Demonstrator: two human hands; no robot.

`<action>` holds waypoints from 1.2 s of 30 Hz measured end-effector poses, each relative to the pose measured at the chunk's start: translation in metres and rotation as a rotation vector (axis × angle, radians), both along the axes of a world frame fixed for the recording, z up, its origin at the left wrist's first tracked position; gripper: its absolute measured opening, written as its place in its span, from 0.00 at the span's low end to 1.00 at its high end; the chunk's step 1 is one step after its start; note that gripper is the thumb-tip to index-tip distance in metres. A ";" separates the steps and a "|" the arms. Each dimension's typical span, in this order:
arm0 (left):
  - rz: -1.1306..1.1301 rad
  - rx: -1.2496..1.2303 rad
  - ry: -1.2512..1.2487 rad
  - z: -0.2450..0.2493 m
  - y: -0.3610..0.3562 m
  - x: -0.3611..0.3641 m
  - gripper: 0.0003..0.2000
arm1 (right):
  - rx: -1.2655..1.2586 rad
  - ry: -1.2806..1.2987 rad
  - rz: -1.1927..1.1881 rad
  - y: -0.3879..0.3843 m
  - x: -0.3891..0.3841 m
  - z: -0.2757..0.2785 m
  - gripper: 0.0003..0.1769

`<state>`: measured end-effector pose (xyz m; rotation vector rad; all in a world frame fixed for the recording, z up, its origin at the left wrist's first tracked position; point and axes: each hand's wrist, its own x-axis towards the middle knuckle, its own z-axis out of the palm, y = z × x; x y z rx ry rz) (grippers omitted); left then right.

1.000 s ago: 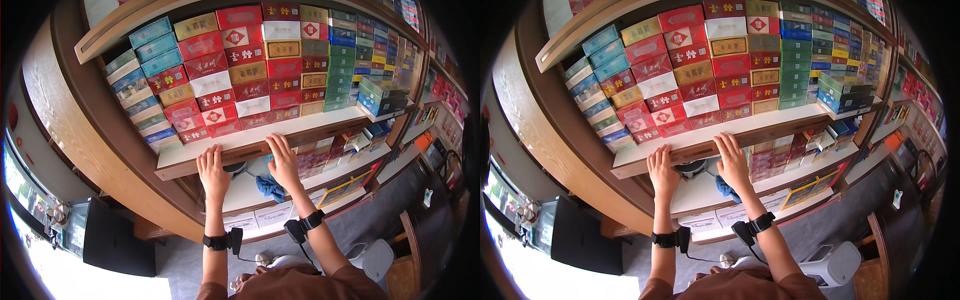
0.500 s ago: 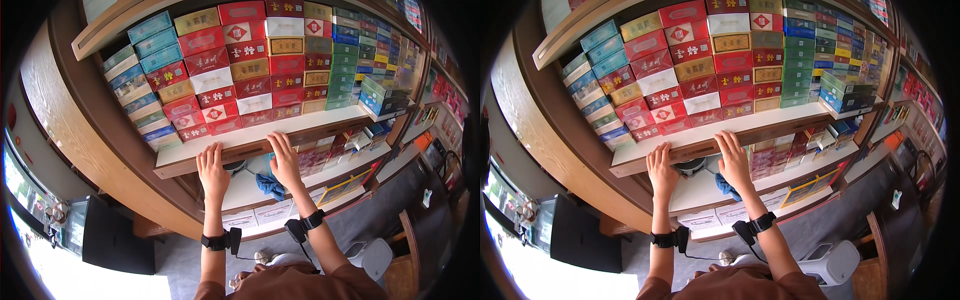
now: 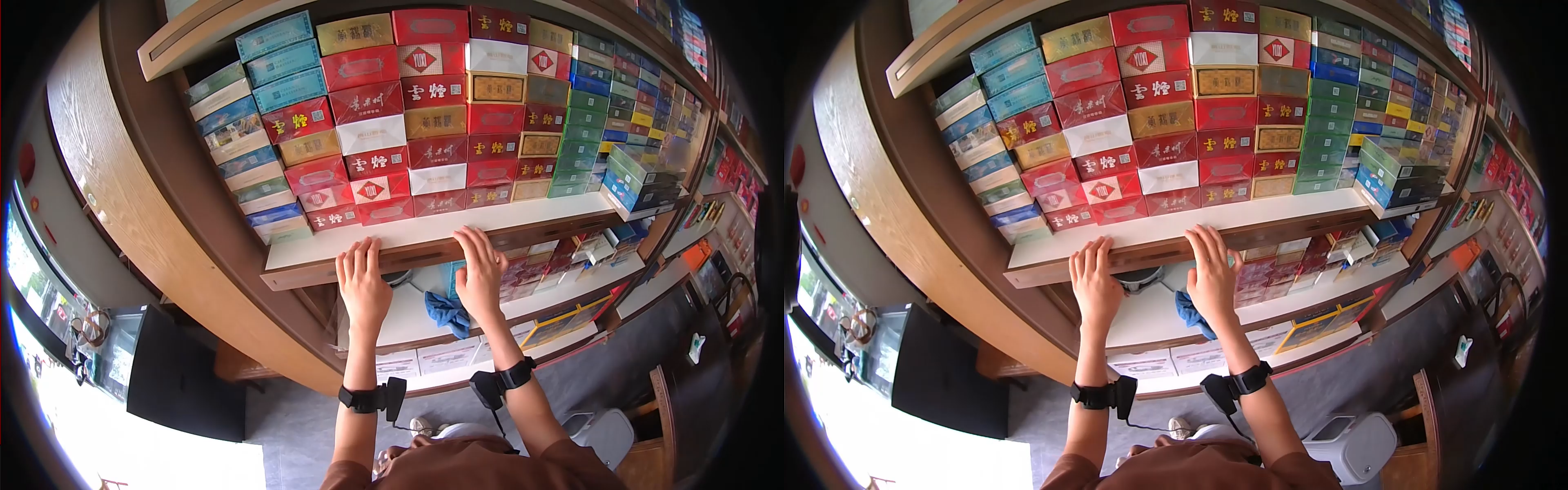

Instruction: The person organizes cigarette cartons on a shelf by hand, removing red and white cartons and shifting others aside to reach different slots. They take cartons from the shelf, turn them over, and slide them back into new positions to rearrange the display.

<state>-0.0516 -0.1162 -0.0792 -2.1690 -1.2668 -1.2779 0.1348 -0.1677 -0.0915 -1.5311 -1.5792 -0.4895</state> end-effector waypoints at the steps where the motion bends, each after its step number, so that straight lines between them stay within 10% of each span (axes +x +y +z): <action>1: 0.007 0.004 -0.009 0.000 0.000 0.001 0.29 | 0.017 0.063 -0.055 -0.001 -0.011 0.010 0.32; 6: 0.021 -0.006 0.009 0.002 -0.002 0.001 0.27 | 0.352 0.019 0.325 0.042 -0.039 0.086 0.27; 14: 0.024 -0.007 0.032 0.005 -0.004 -0.001 0.26 | 0.339 -0.799 0.144 0.138 -0.040 0.187 0.65; 21: -0.077 -0.285 -0.094 0.034 -0.001 -0.002 0.27 | 0.360 -0.863 0.120 0.141 -0.035 0.197 0.60; 24: -0.109 0.103 -0.026 0.068 0.026 0.015 0.27 | 0.366 -0.843 0.147 0.139 -0.035 0.210 0.59; 29: 0.058 0.083 0.198 0.080 0.069 0.038 0.37 | 0.378 -0.863 0.103 0.139 -0.035 0.213 0.64; 36: 0.142 0.300 0.188 0.069 0.036 0.026 0.15 | 0.403 -0.832 0.142 0.143 -0.034 0.211 0.63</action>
